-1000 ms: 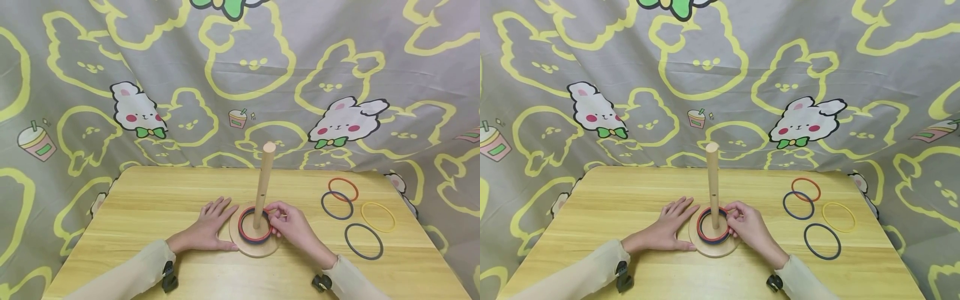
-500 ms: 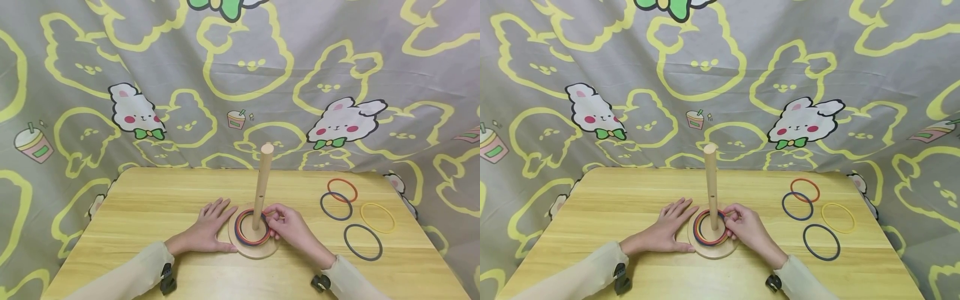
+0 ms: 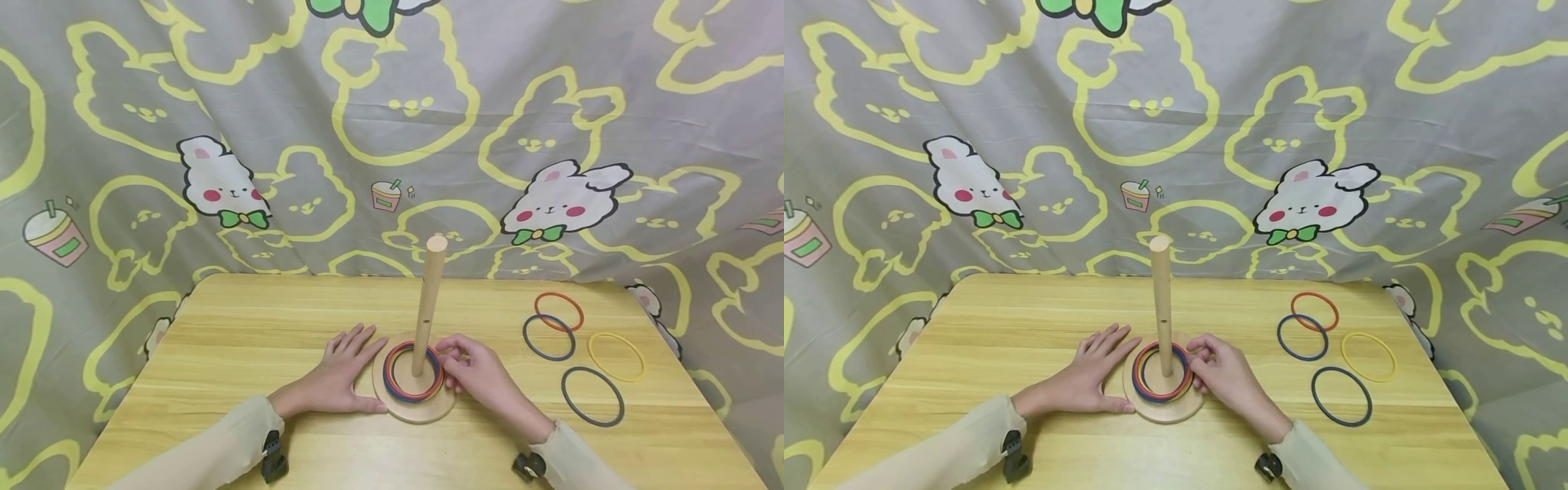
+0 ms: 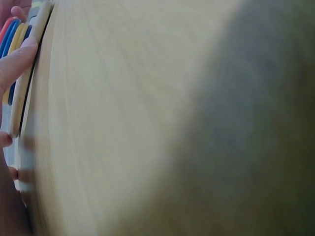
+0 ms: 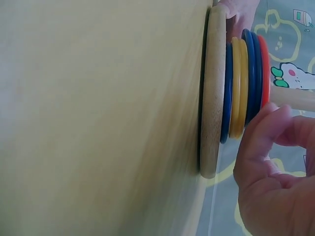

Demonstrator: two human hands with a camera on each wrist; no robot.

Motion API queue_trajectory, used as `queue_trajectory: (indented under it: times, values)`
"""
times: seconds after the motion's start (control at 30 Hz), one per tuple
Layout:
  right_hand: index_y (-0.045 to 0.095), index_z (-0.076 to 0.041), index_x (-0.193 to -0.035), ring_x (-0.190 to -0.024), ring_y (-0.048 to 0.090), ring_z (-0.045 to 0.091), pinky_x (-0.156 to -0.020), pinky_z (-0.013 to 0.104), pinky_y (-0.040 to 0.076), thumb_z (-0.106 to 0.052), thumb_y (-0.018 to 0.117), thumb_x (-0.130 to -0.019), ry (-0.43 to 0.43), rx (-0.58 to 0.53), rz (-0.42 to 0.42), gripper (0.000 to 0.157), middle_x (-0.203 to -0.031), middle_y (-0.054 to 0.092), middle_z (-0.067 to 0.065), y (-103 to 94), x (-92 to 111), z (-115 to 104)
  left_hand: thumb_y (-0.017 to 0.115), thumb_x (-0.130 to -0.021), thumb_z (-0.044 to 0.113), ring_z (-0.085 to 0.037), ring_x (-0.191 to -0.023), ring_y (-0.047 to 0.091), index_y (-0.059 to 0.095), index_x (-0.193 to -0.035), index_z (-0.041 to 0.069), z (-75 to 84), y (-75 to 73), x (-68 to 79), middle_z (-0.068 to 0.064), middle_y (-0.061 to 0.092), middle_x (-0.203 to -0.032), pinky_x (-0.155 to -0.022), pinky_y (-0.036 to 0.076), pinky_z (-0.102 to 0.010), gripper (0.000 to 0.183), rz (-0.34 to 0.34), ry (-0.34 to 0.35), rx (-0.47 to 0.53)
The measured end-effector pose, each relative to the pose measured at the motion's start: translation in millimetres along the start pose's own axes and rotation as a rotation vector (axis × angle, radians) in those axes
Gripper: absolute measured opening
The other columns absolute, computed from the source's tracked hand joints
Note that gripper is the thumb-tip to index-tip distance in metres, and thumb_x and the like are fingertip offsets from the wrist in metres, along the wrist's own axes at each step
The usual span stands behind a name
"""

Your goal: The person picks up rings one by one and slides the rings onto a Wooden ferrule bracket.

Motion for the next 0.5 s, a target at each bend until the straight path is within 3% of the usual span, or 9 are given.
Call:
queue_trajectory:
  times: [0.23, 0.5]
  values:
    - [0.072, -0.001, -0.124, -0.070, 0.064, 0.022, -0.055, 0.024, 0.047, 0.001, 0.063, -0.100, 0.021, 0.021, 0.032, 0.027, -0.096, 0.062, 0.009, -12.4, 7, 3, 0.080, -0.087, 0.069, -0.052, -0.162, 0.011, 0.032, -0.172, 0.008, -1.1, -0.2, 0.1, -0.026, 0.019, -0.177, -0.120, 0.013, -0.077, 0.115, 0.004, 0.003, 0.000]
    - [0.070, 0.001, -0.129, -0.077, 0.067, 0.027, -0.057, 0.029, 0.054, -0.004, 0.065, -0.105, 0.006, 0.001, 0.070, 0.025, -0.105, 0.064, 0.015, -31.4, 18, 1, 0.079, -0.087, 0.071, -0.051, -0.162, 0.012, 0.032, -0.172, 0.009, -1.4, 0.3, -0.2, -0.026, 0.020, -0.177, -0.120, 0.014, -0.076, 0.116, 0.004, 0.004, -0.022]
Point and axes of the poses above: each hand's wrist, its own x-axis away from the middle knuckle, its own y-axis out of the palm, z = x × y, the point moved 7 cm from there along -x, towards the middle knuckle
